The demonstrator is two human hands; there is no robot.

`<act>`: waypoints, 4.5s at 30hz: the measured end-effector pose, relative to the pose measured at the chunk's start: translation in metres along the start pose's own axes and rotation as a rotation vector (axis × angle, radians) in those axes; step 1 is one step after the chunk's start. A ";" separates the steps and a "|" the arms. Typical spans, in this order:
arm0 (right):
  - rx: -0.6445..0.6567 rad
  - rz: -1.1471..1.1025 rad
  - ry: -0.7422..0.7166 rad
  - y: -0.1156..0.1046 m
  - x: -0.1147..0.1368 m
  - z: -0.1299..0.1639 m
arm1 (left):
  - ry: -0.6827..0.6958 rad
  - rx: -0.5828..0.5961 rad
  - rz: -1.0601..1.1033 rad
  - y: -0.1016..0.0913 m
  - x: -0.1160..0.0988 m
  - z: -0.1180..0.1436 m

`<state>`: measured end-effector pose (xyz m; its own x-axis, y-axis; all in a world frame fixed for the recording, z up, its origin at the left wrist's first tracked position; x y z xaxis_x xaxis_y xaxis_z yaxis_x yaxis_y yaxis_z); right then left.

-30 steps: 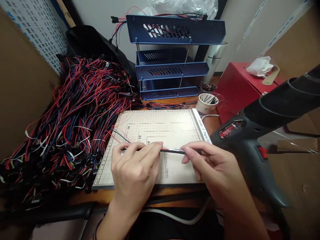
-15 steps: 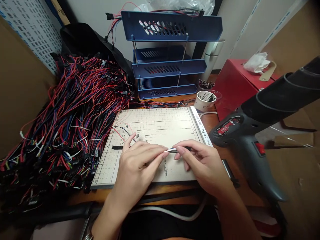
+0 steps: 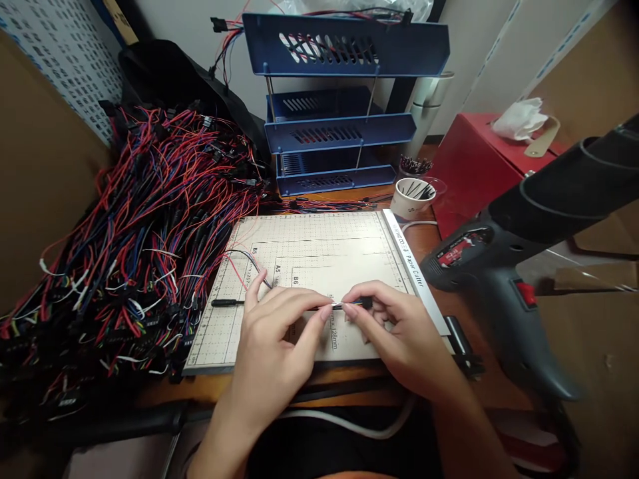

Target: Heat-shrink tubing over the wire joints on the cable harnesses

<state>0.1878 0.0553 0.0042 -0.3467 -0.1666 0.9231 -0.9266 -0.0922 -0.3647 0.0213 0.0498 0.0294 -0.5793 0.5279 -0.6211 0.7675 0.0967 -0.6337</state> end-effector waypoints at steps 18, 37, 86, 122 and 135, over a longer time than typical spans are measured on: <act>-0.009 -0.050 -0.028 0.004 0.003 0.001 | 0.106 -0.103 -0.026 -0.006 -0.012 -0.001; -0.077 -0.003 -0.153 0.000 0.007 0.006 | 0.115 -0.088 0.010 -0.004 -0.009 0.004; 0.005 0.040 -0.112 0.007 0.014 0.001 | 0.073 -0.071 0.151 -0.006 -0.003 0.003; -0.028 -0.005 -0.165 -0.001 0.016 0.006 | 0.095 -0.090 0.146 -0.008 -0.002 0.003; -0.062 0.139 -0.290 0.004 0.020 0.008 | 0.111 -0.059 0.095 -0.006 -0.006 0.006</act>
<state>0.1785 0.0437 0.0207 -0.4232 -0.4468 0.7882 -0.8833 0.0101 -0.4686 0.0187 0.0412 0.0339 -0.4720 0.6264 -0.6203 0.8341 0.0894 -0.5443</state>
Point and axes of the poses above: each hand's wrist, its own z-axis away from the middle knuckle, its own y-axis out of the palm, x = y × z, the point moved 7 cm from there along -z, towards the middle knuckle, and after that the axes turned 3 degrees about y, right-handed, at the moved point
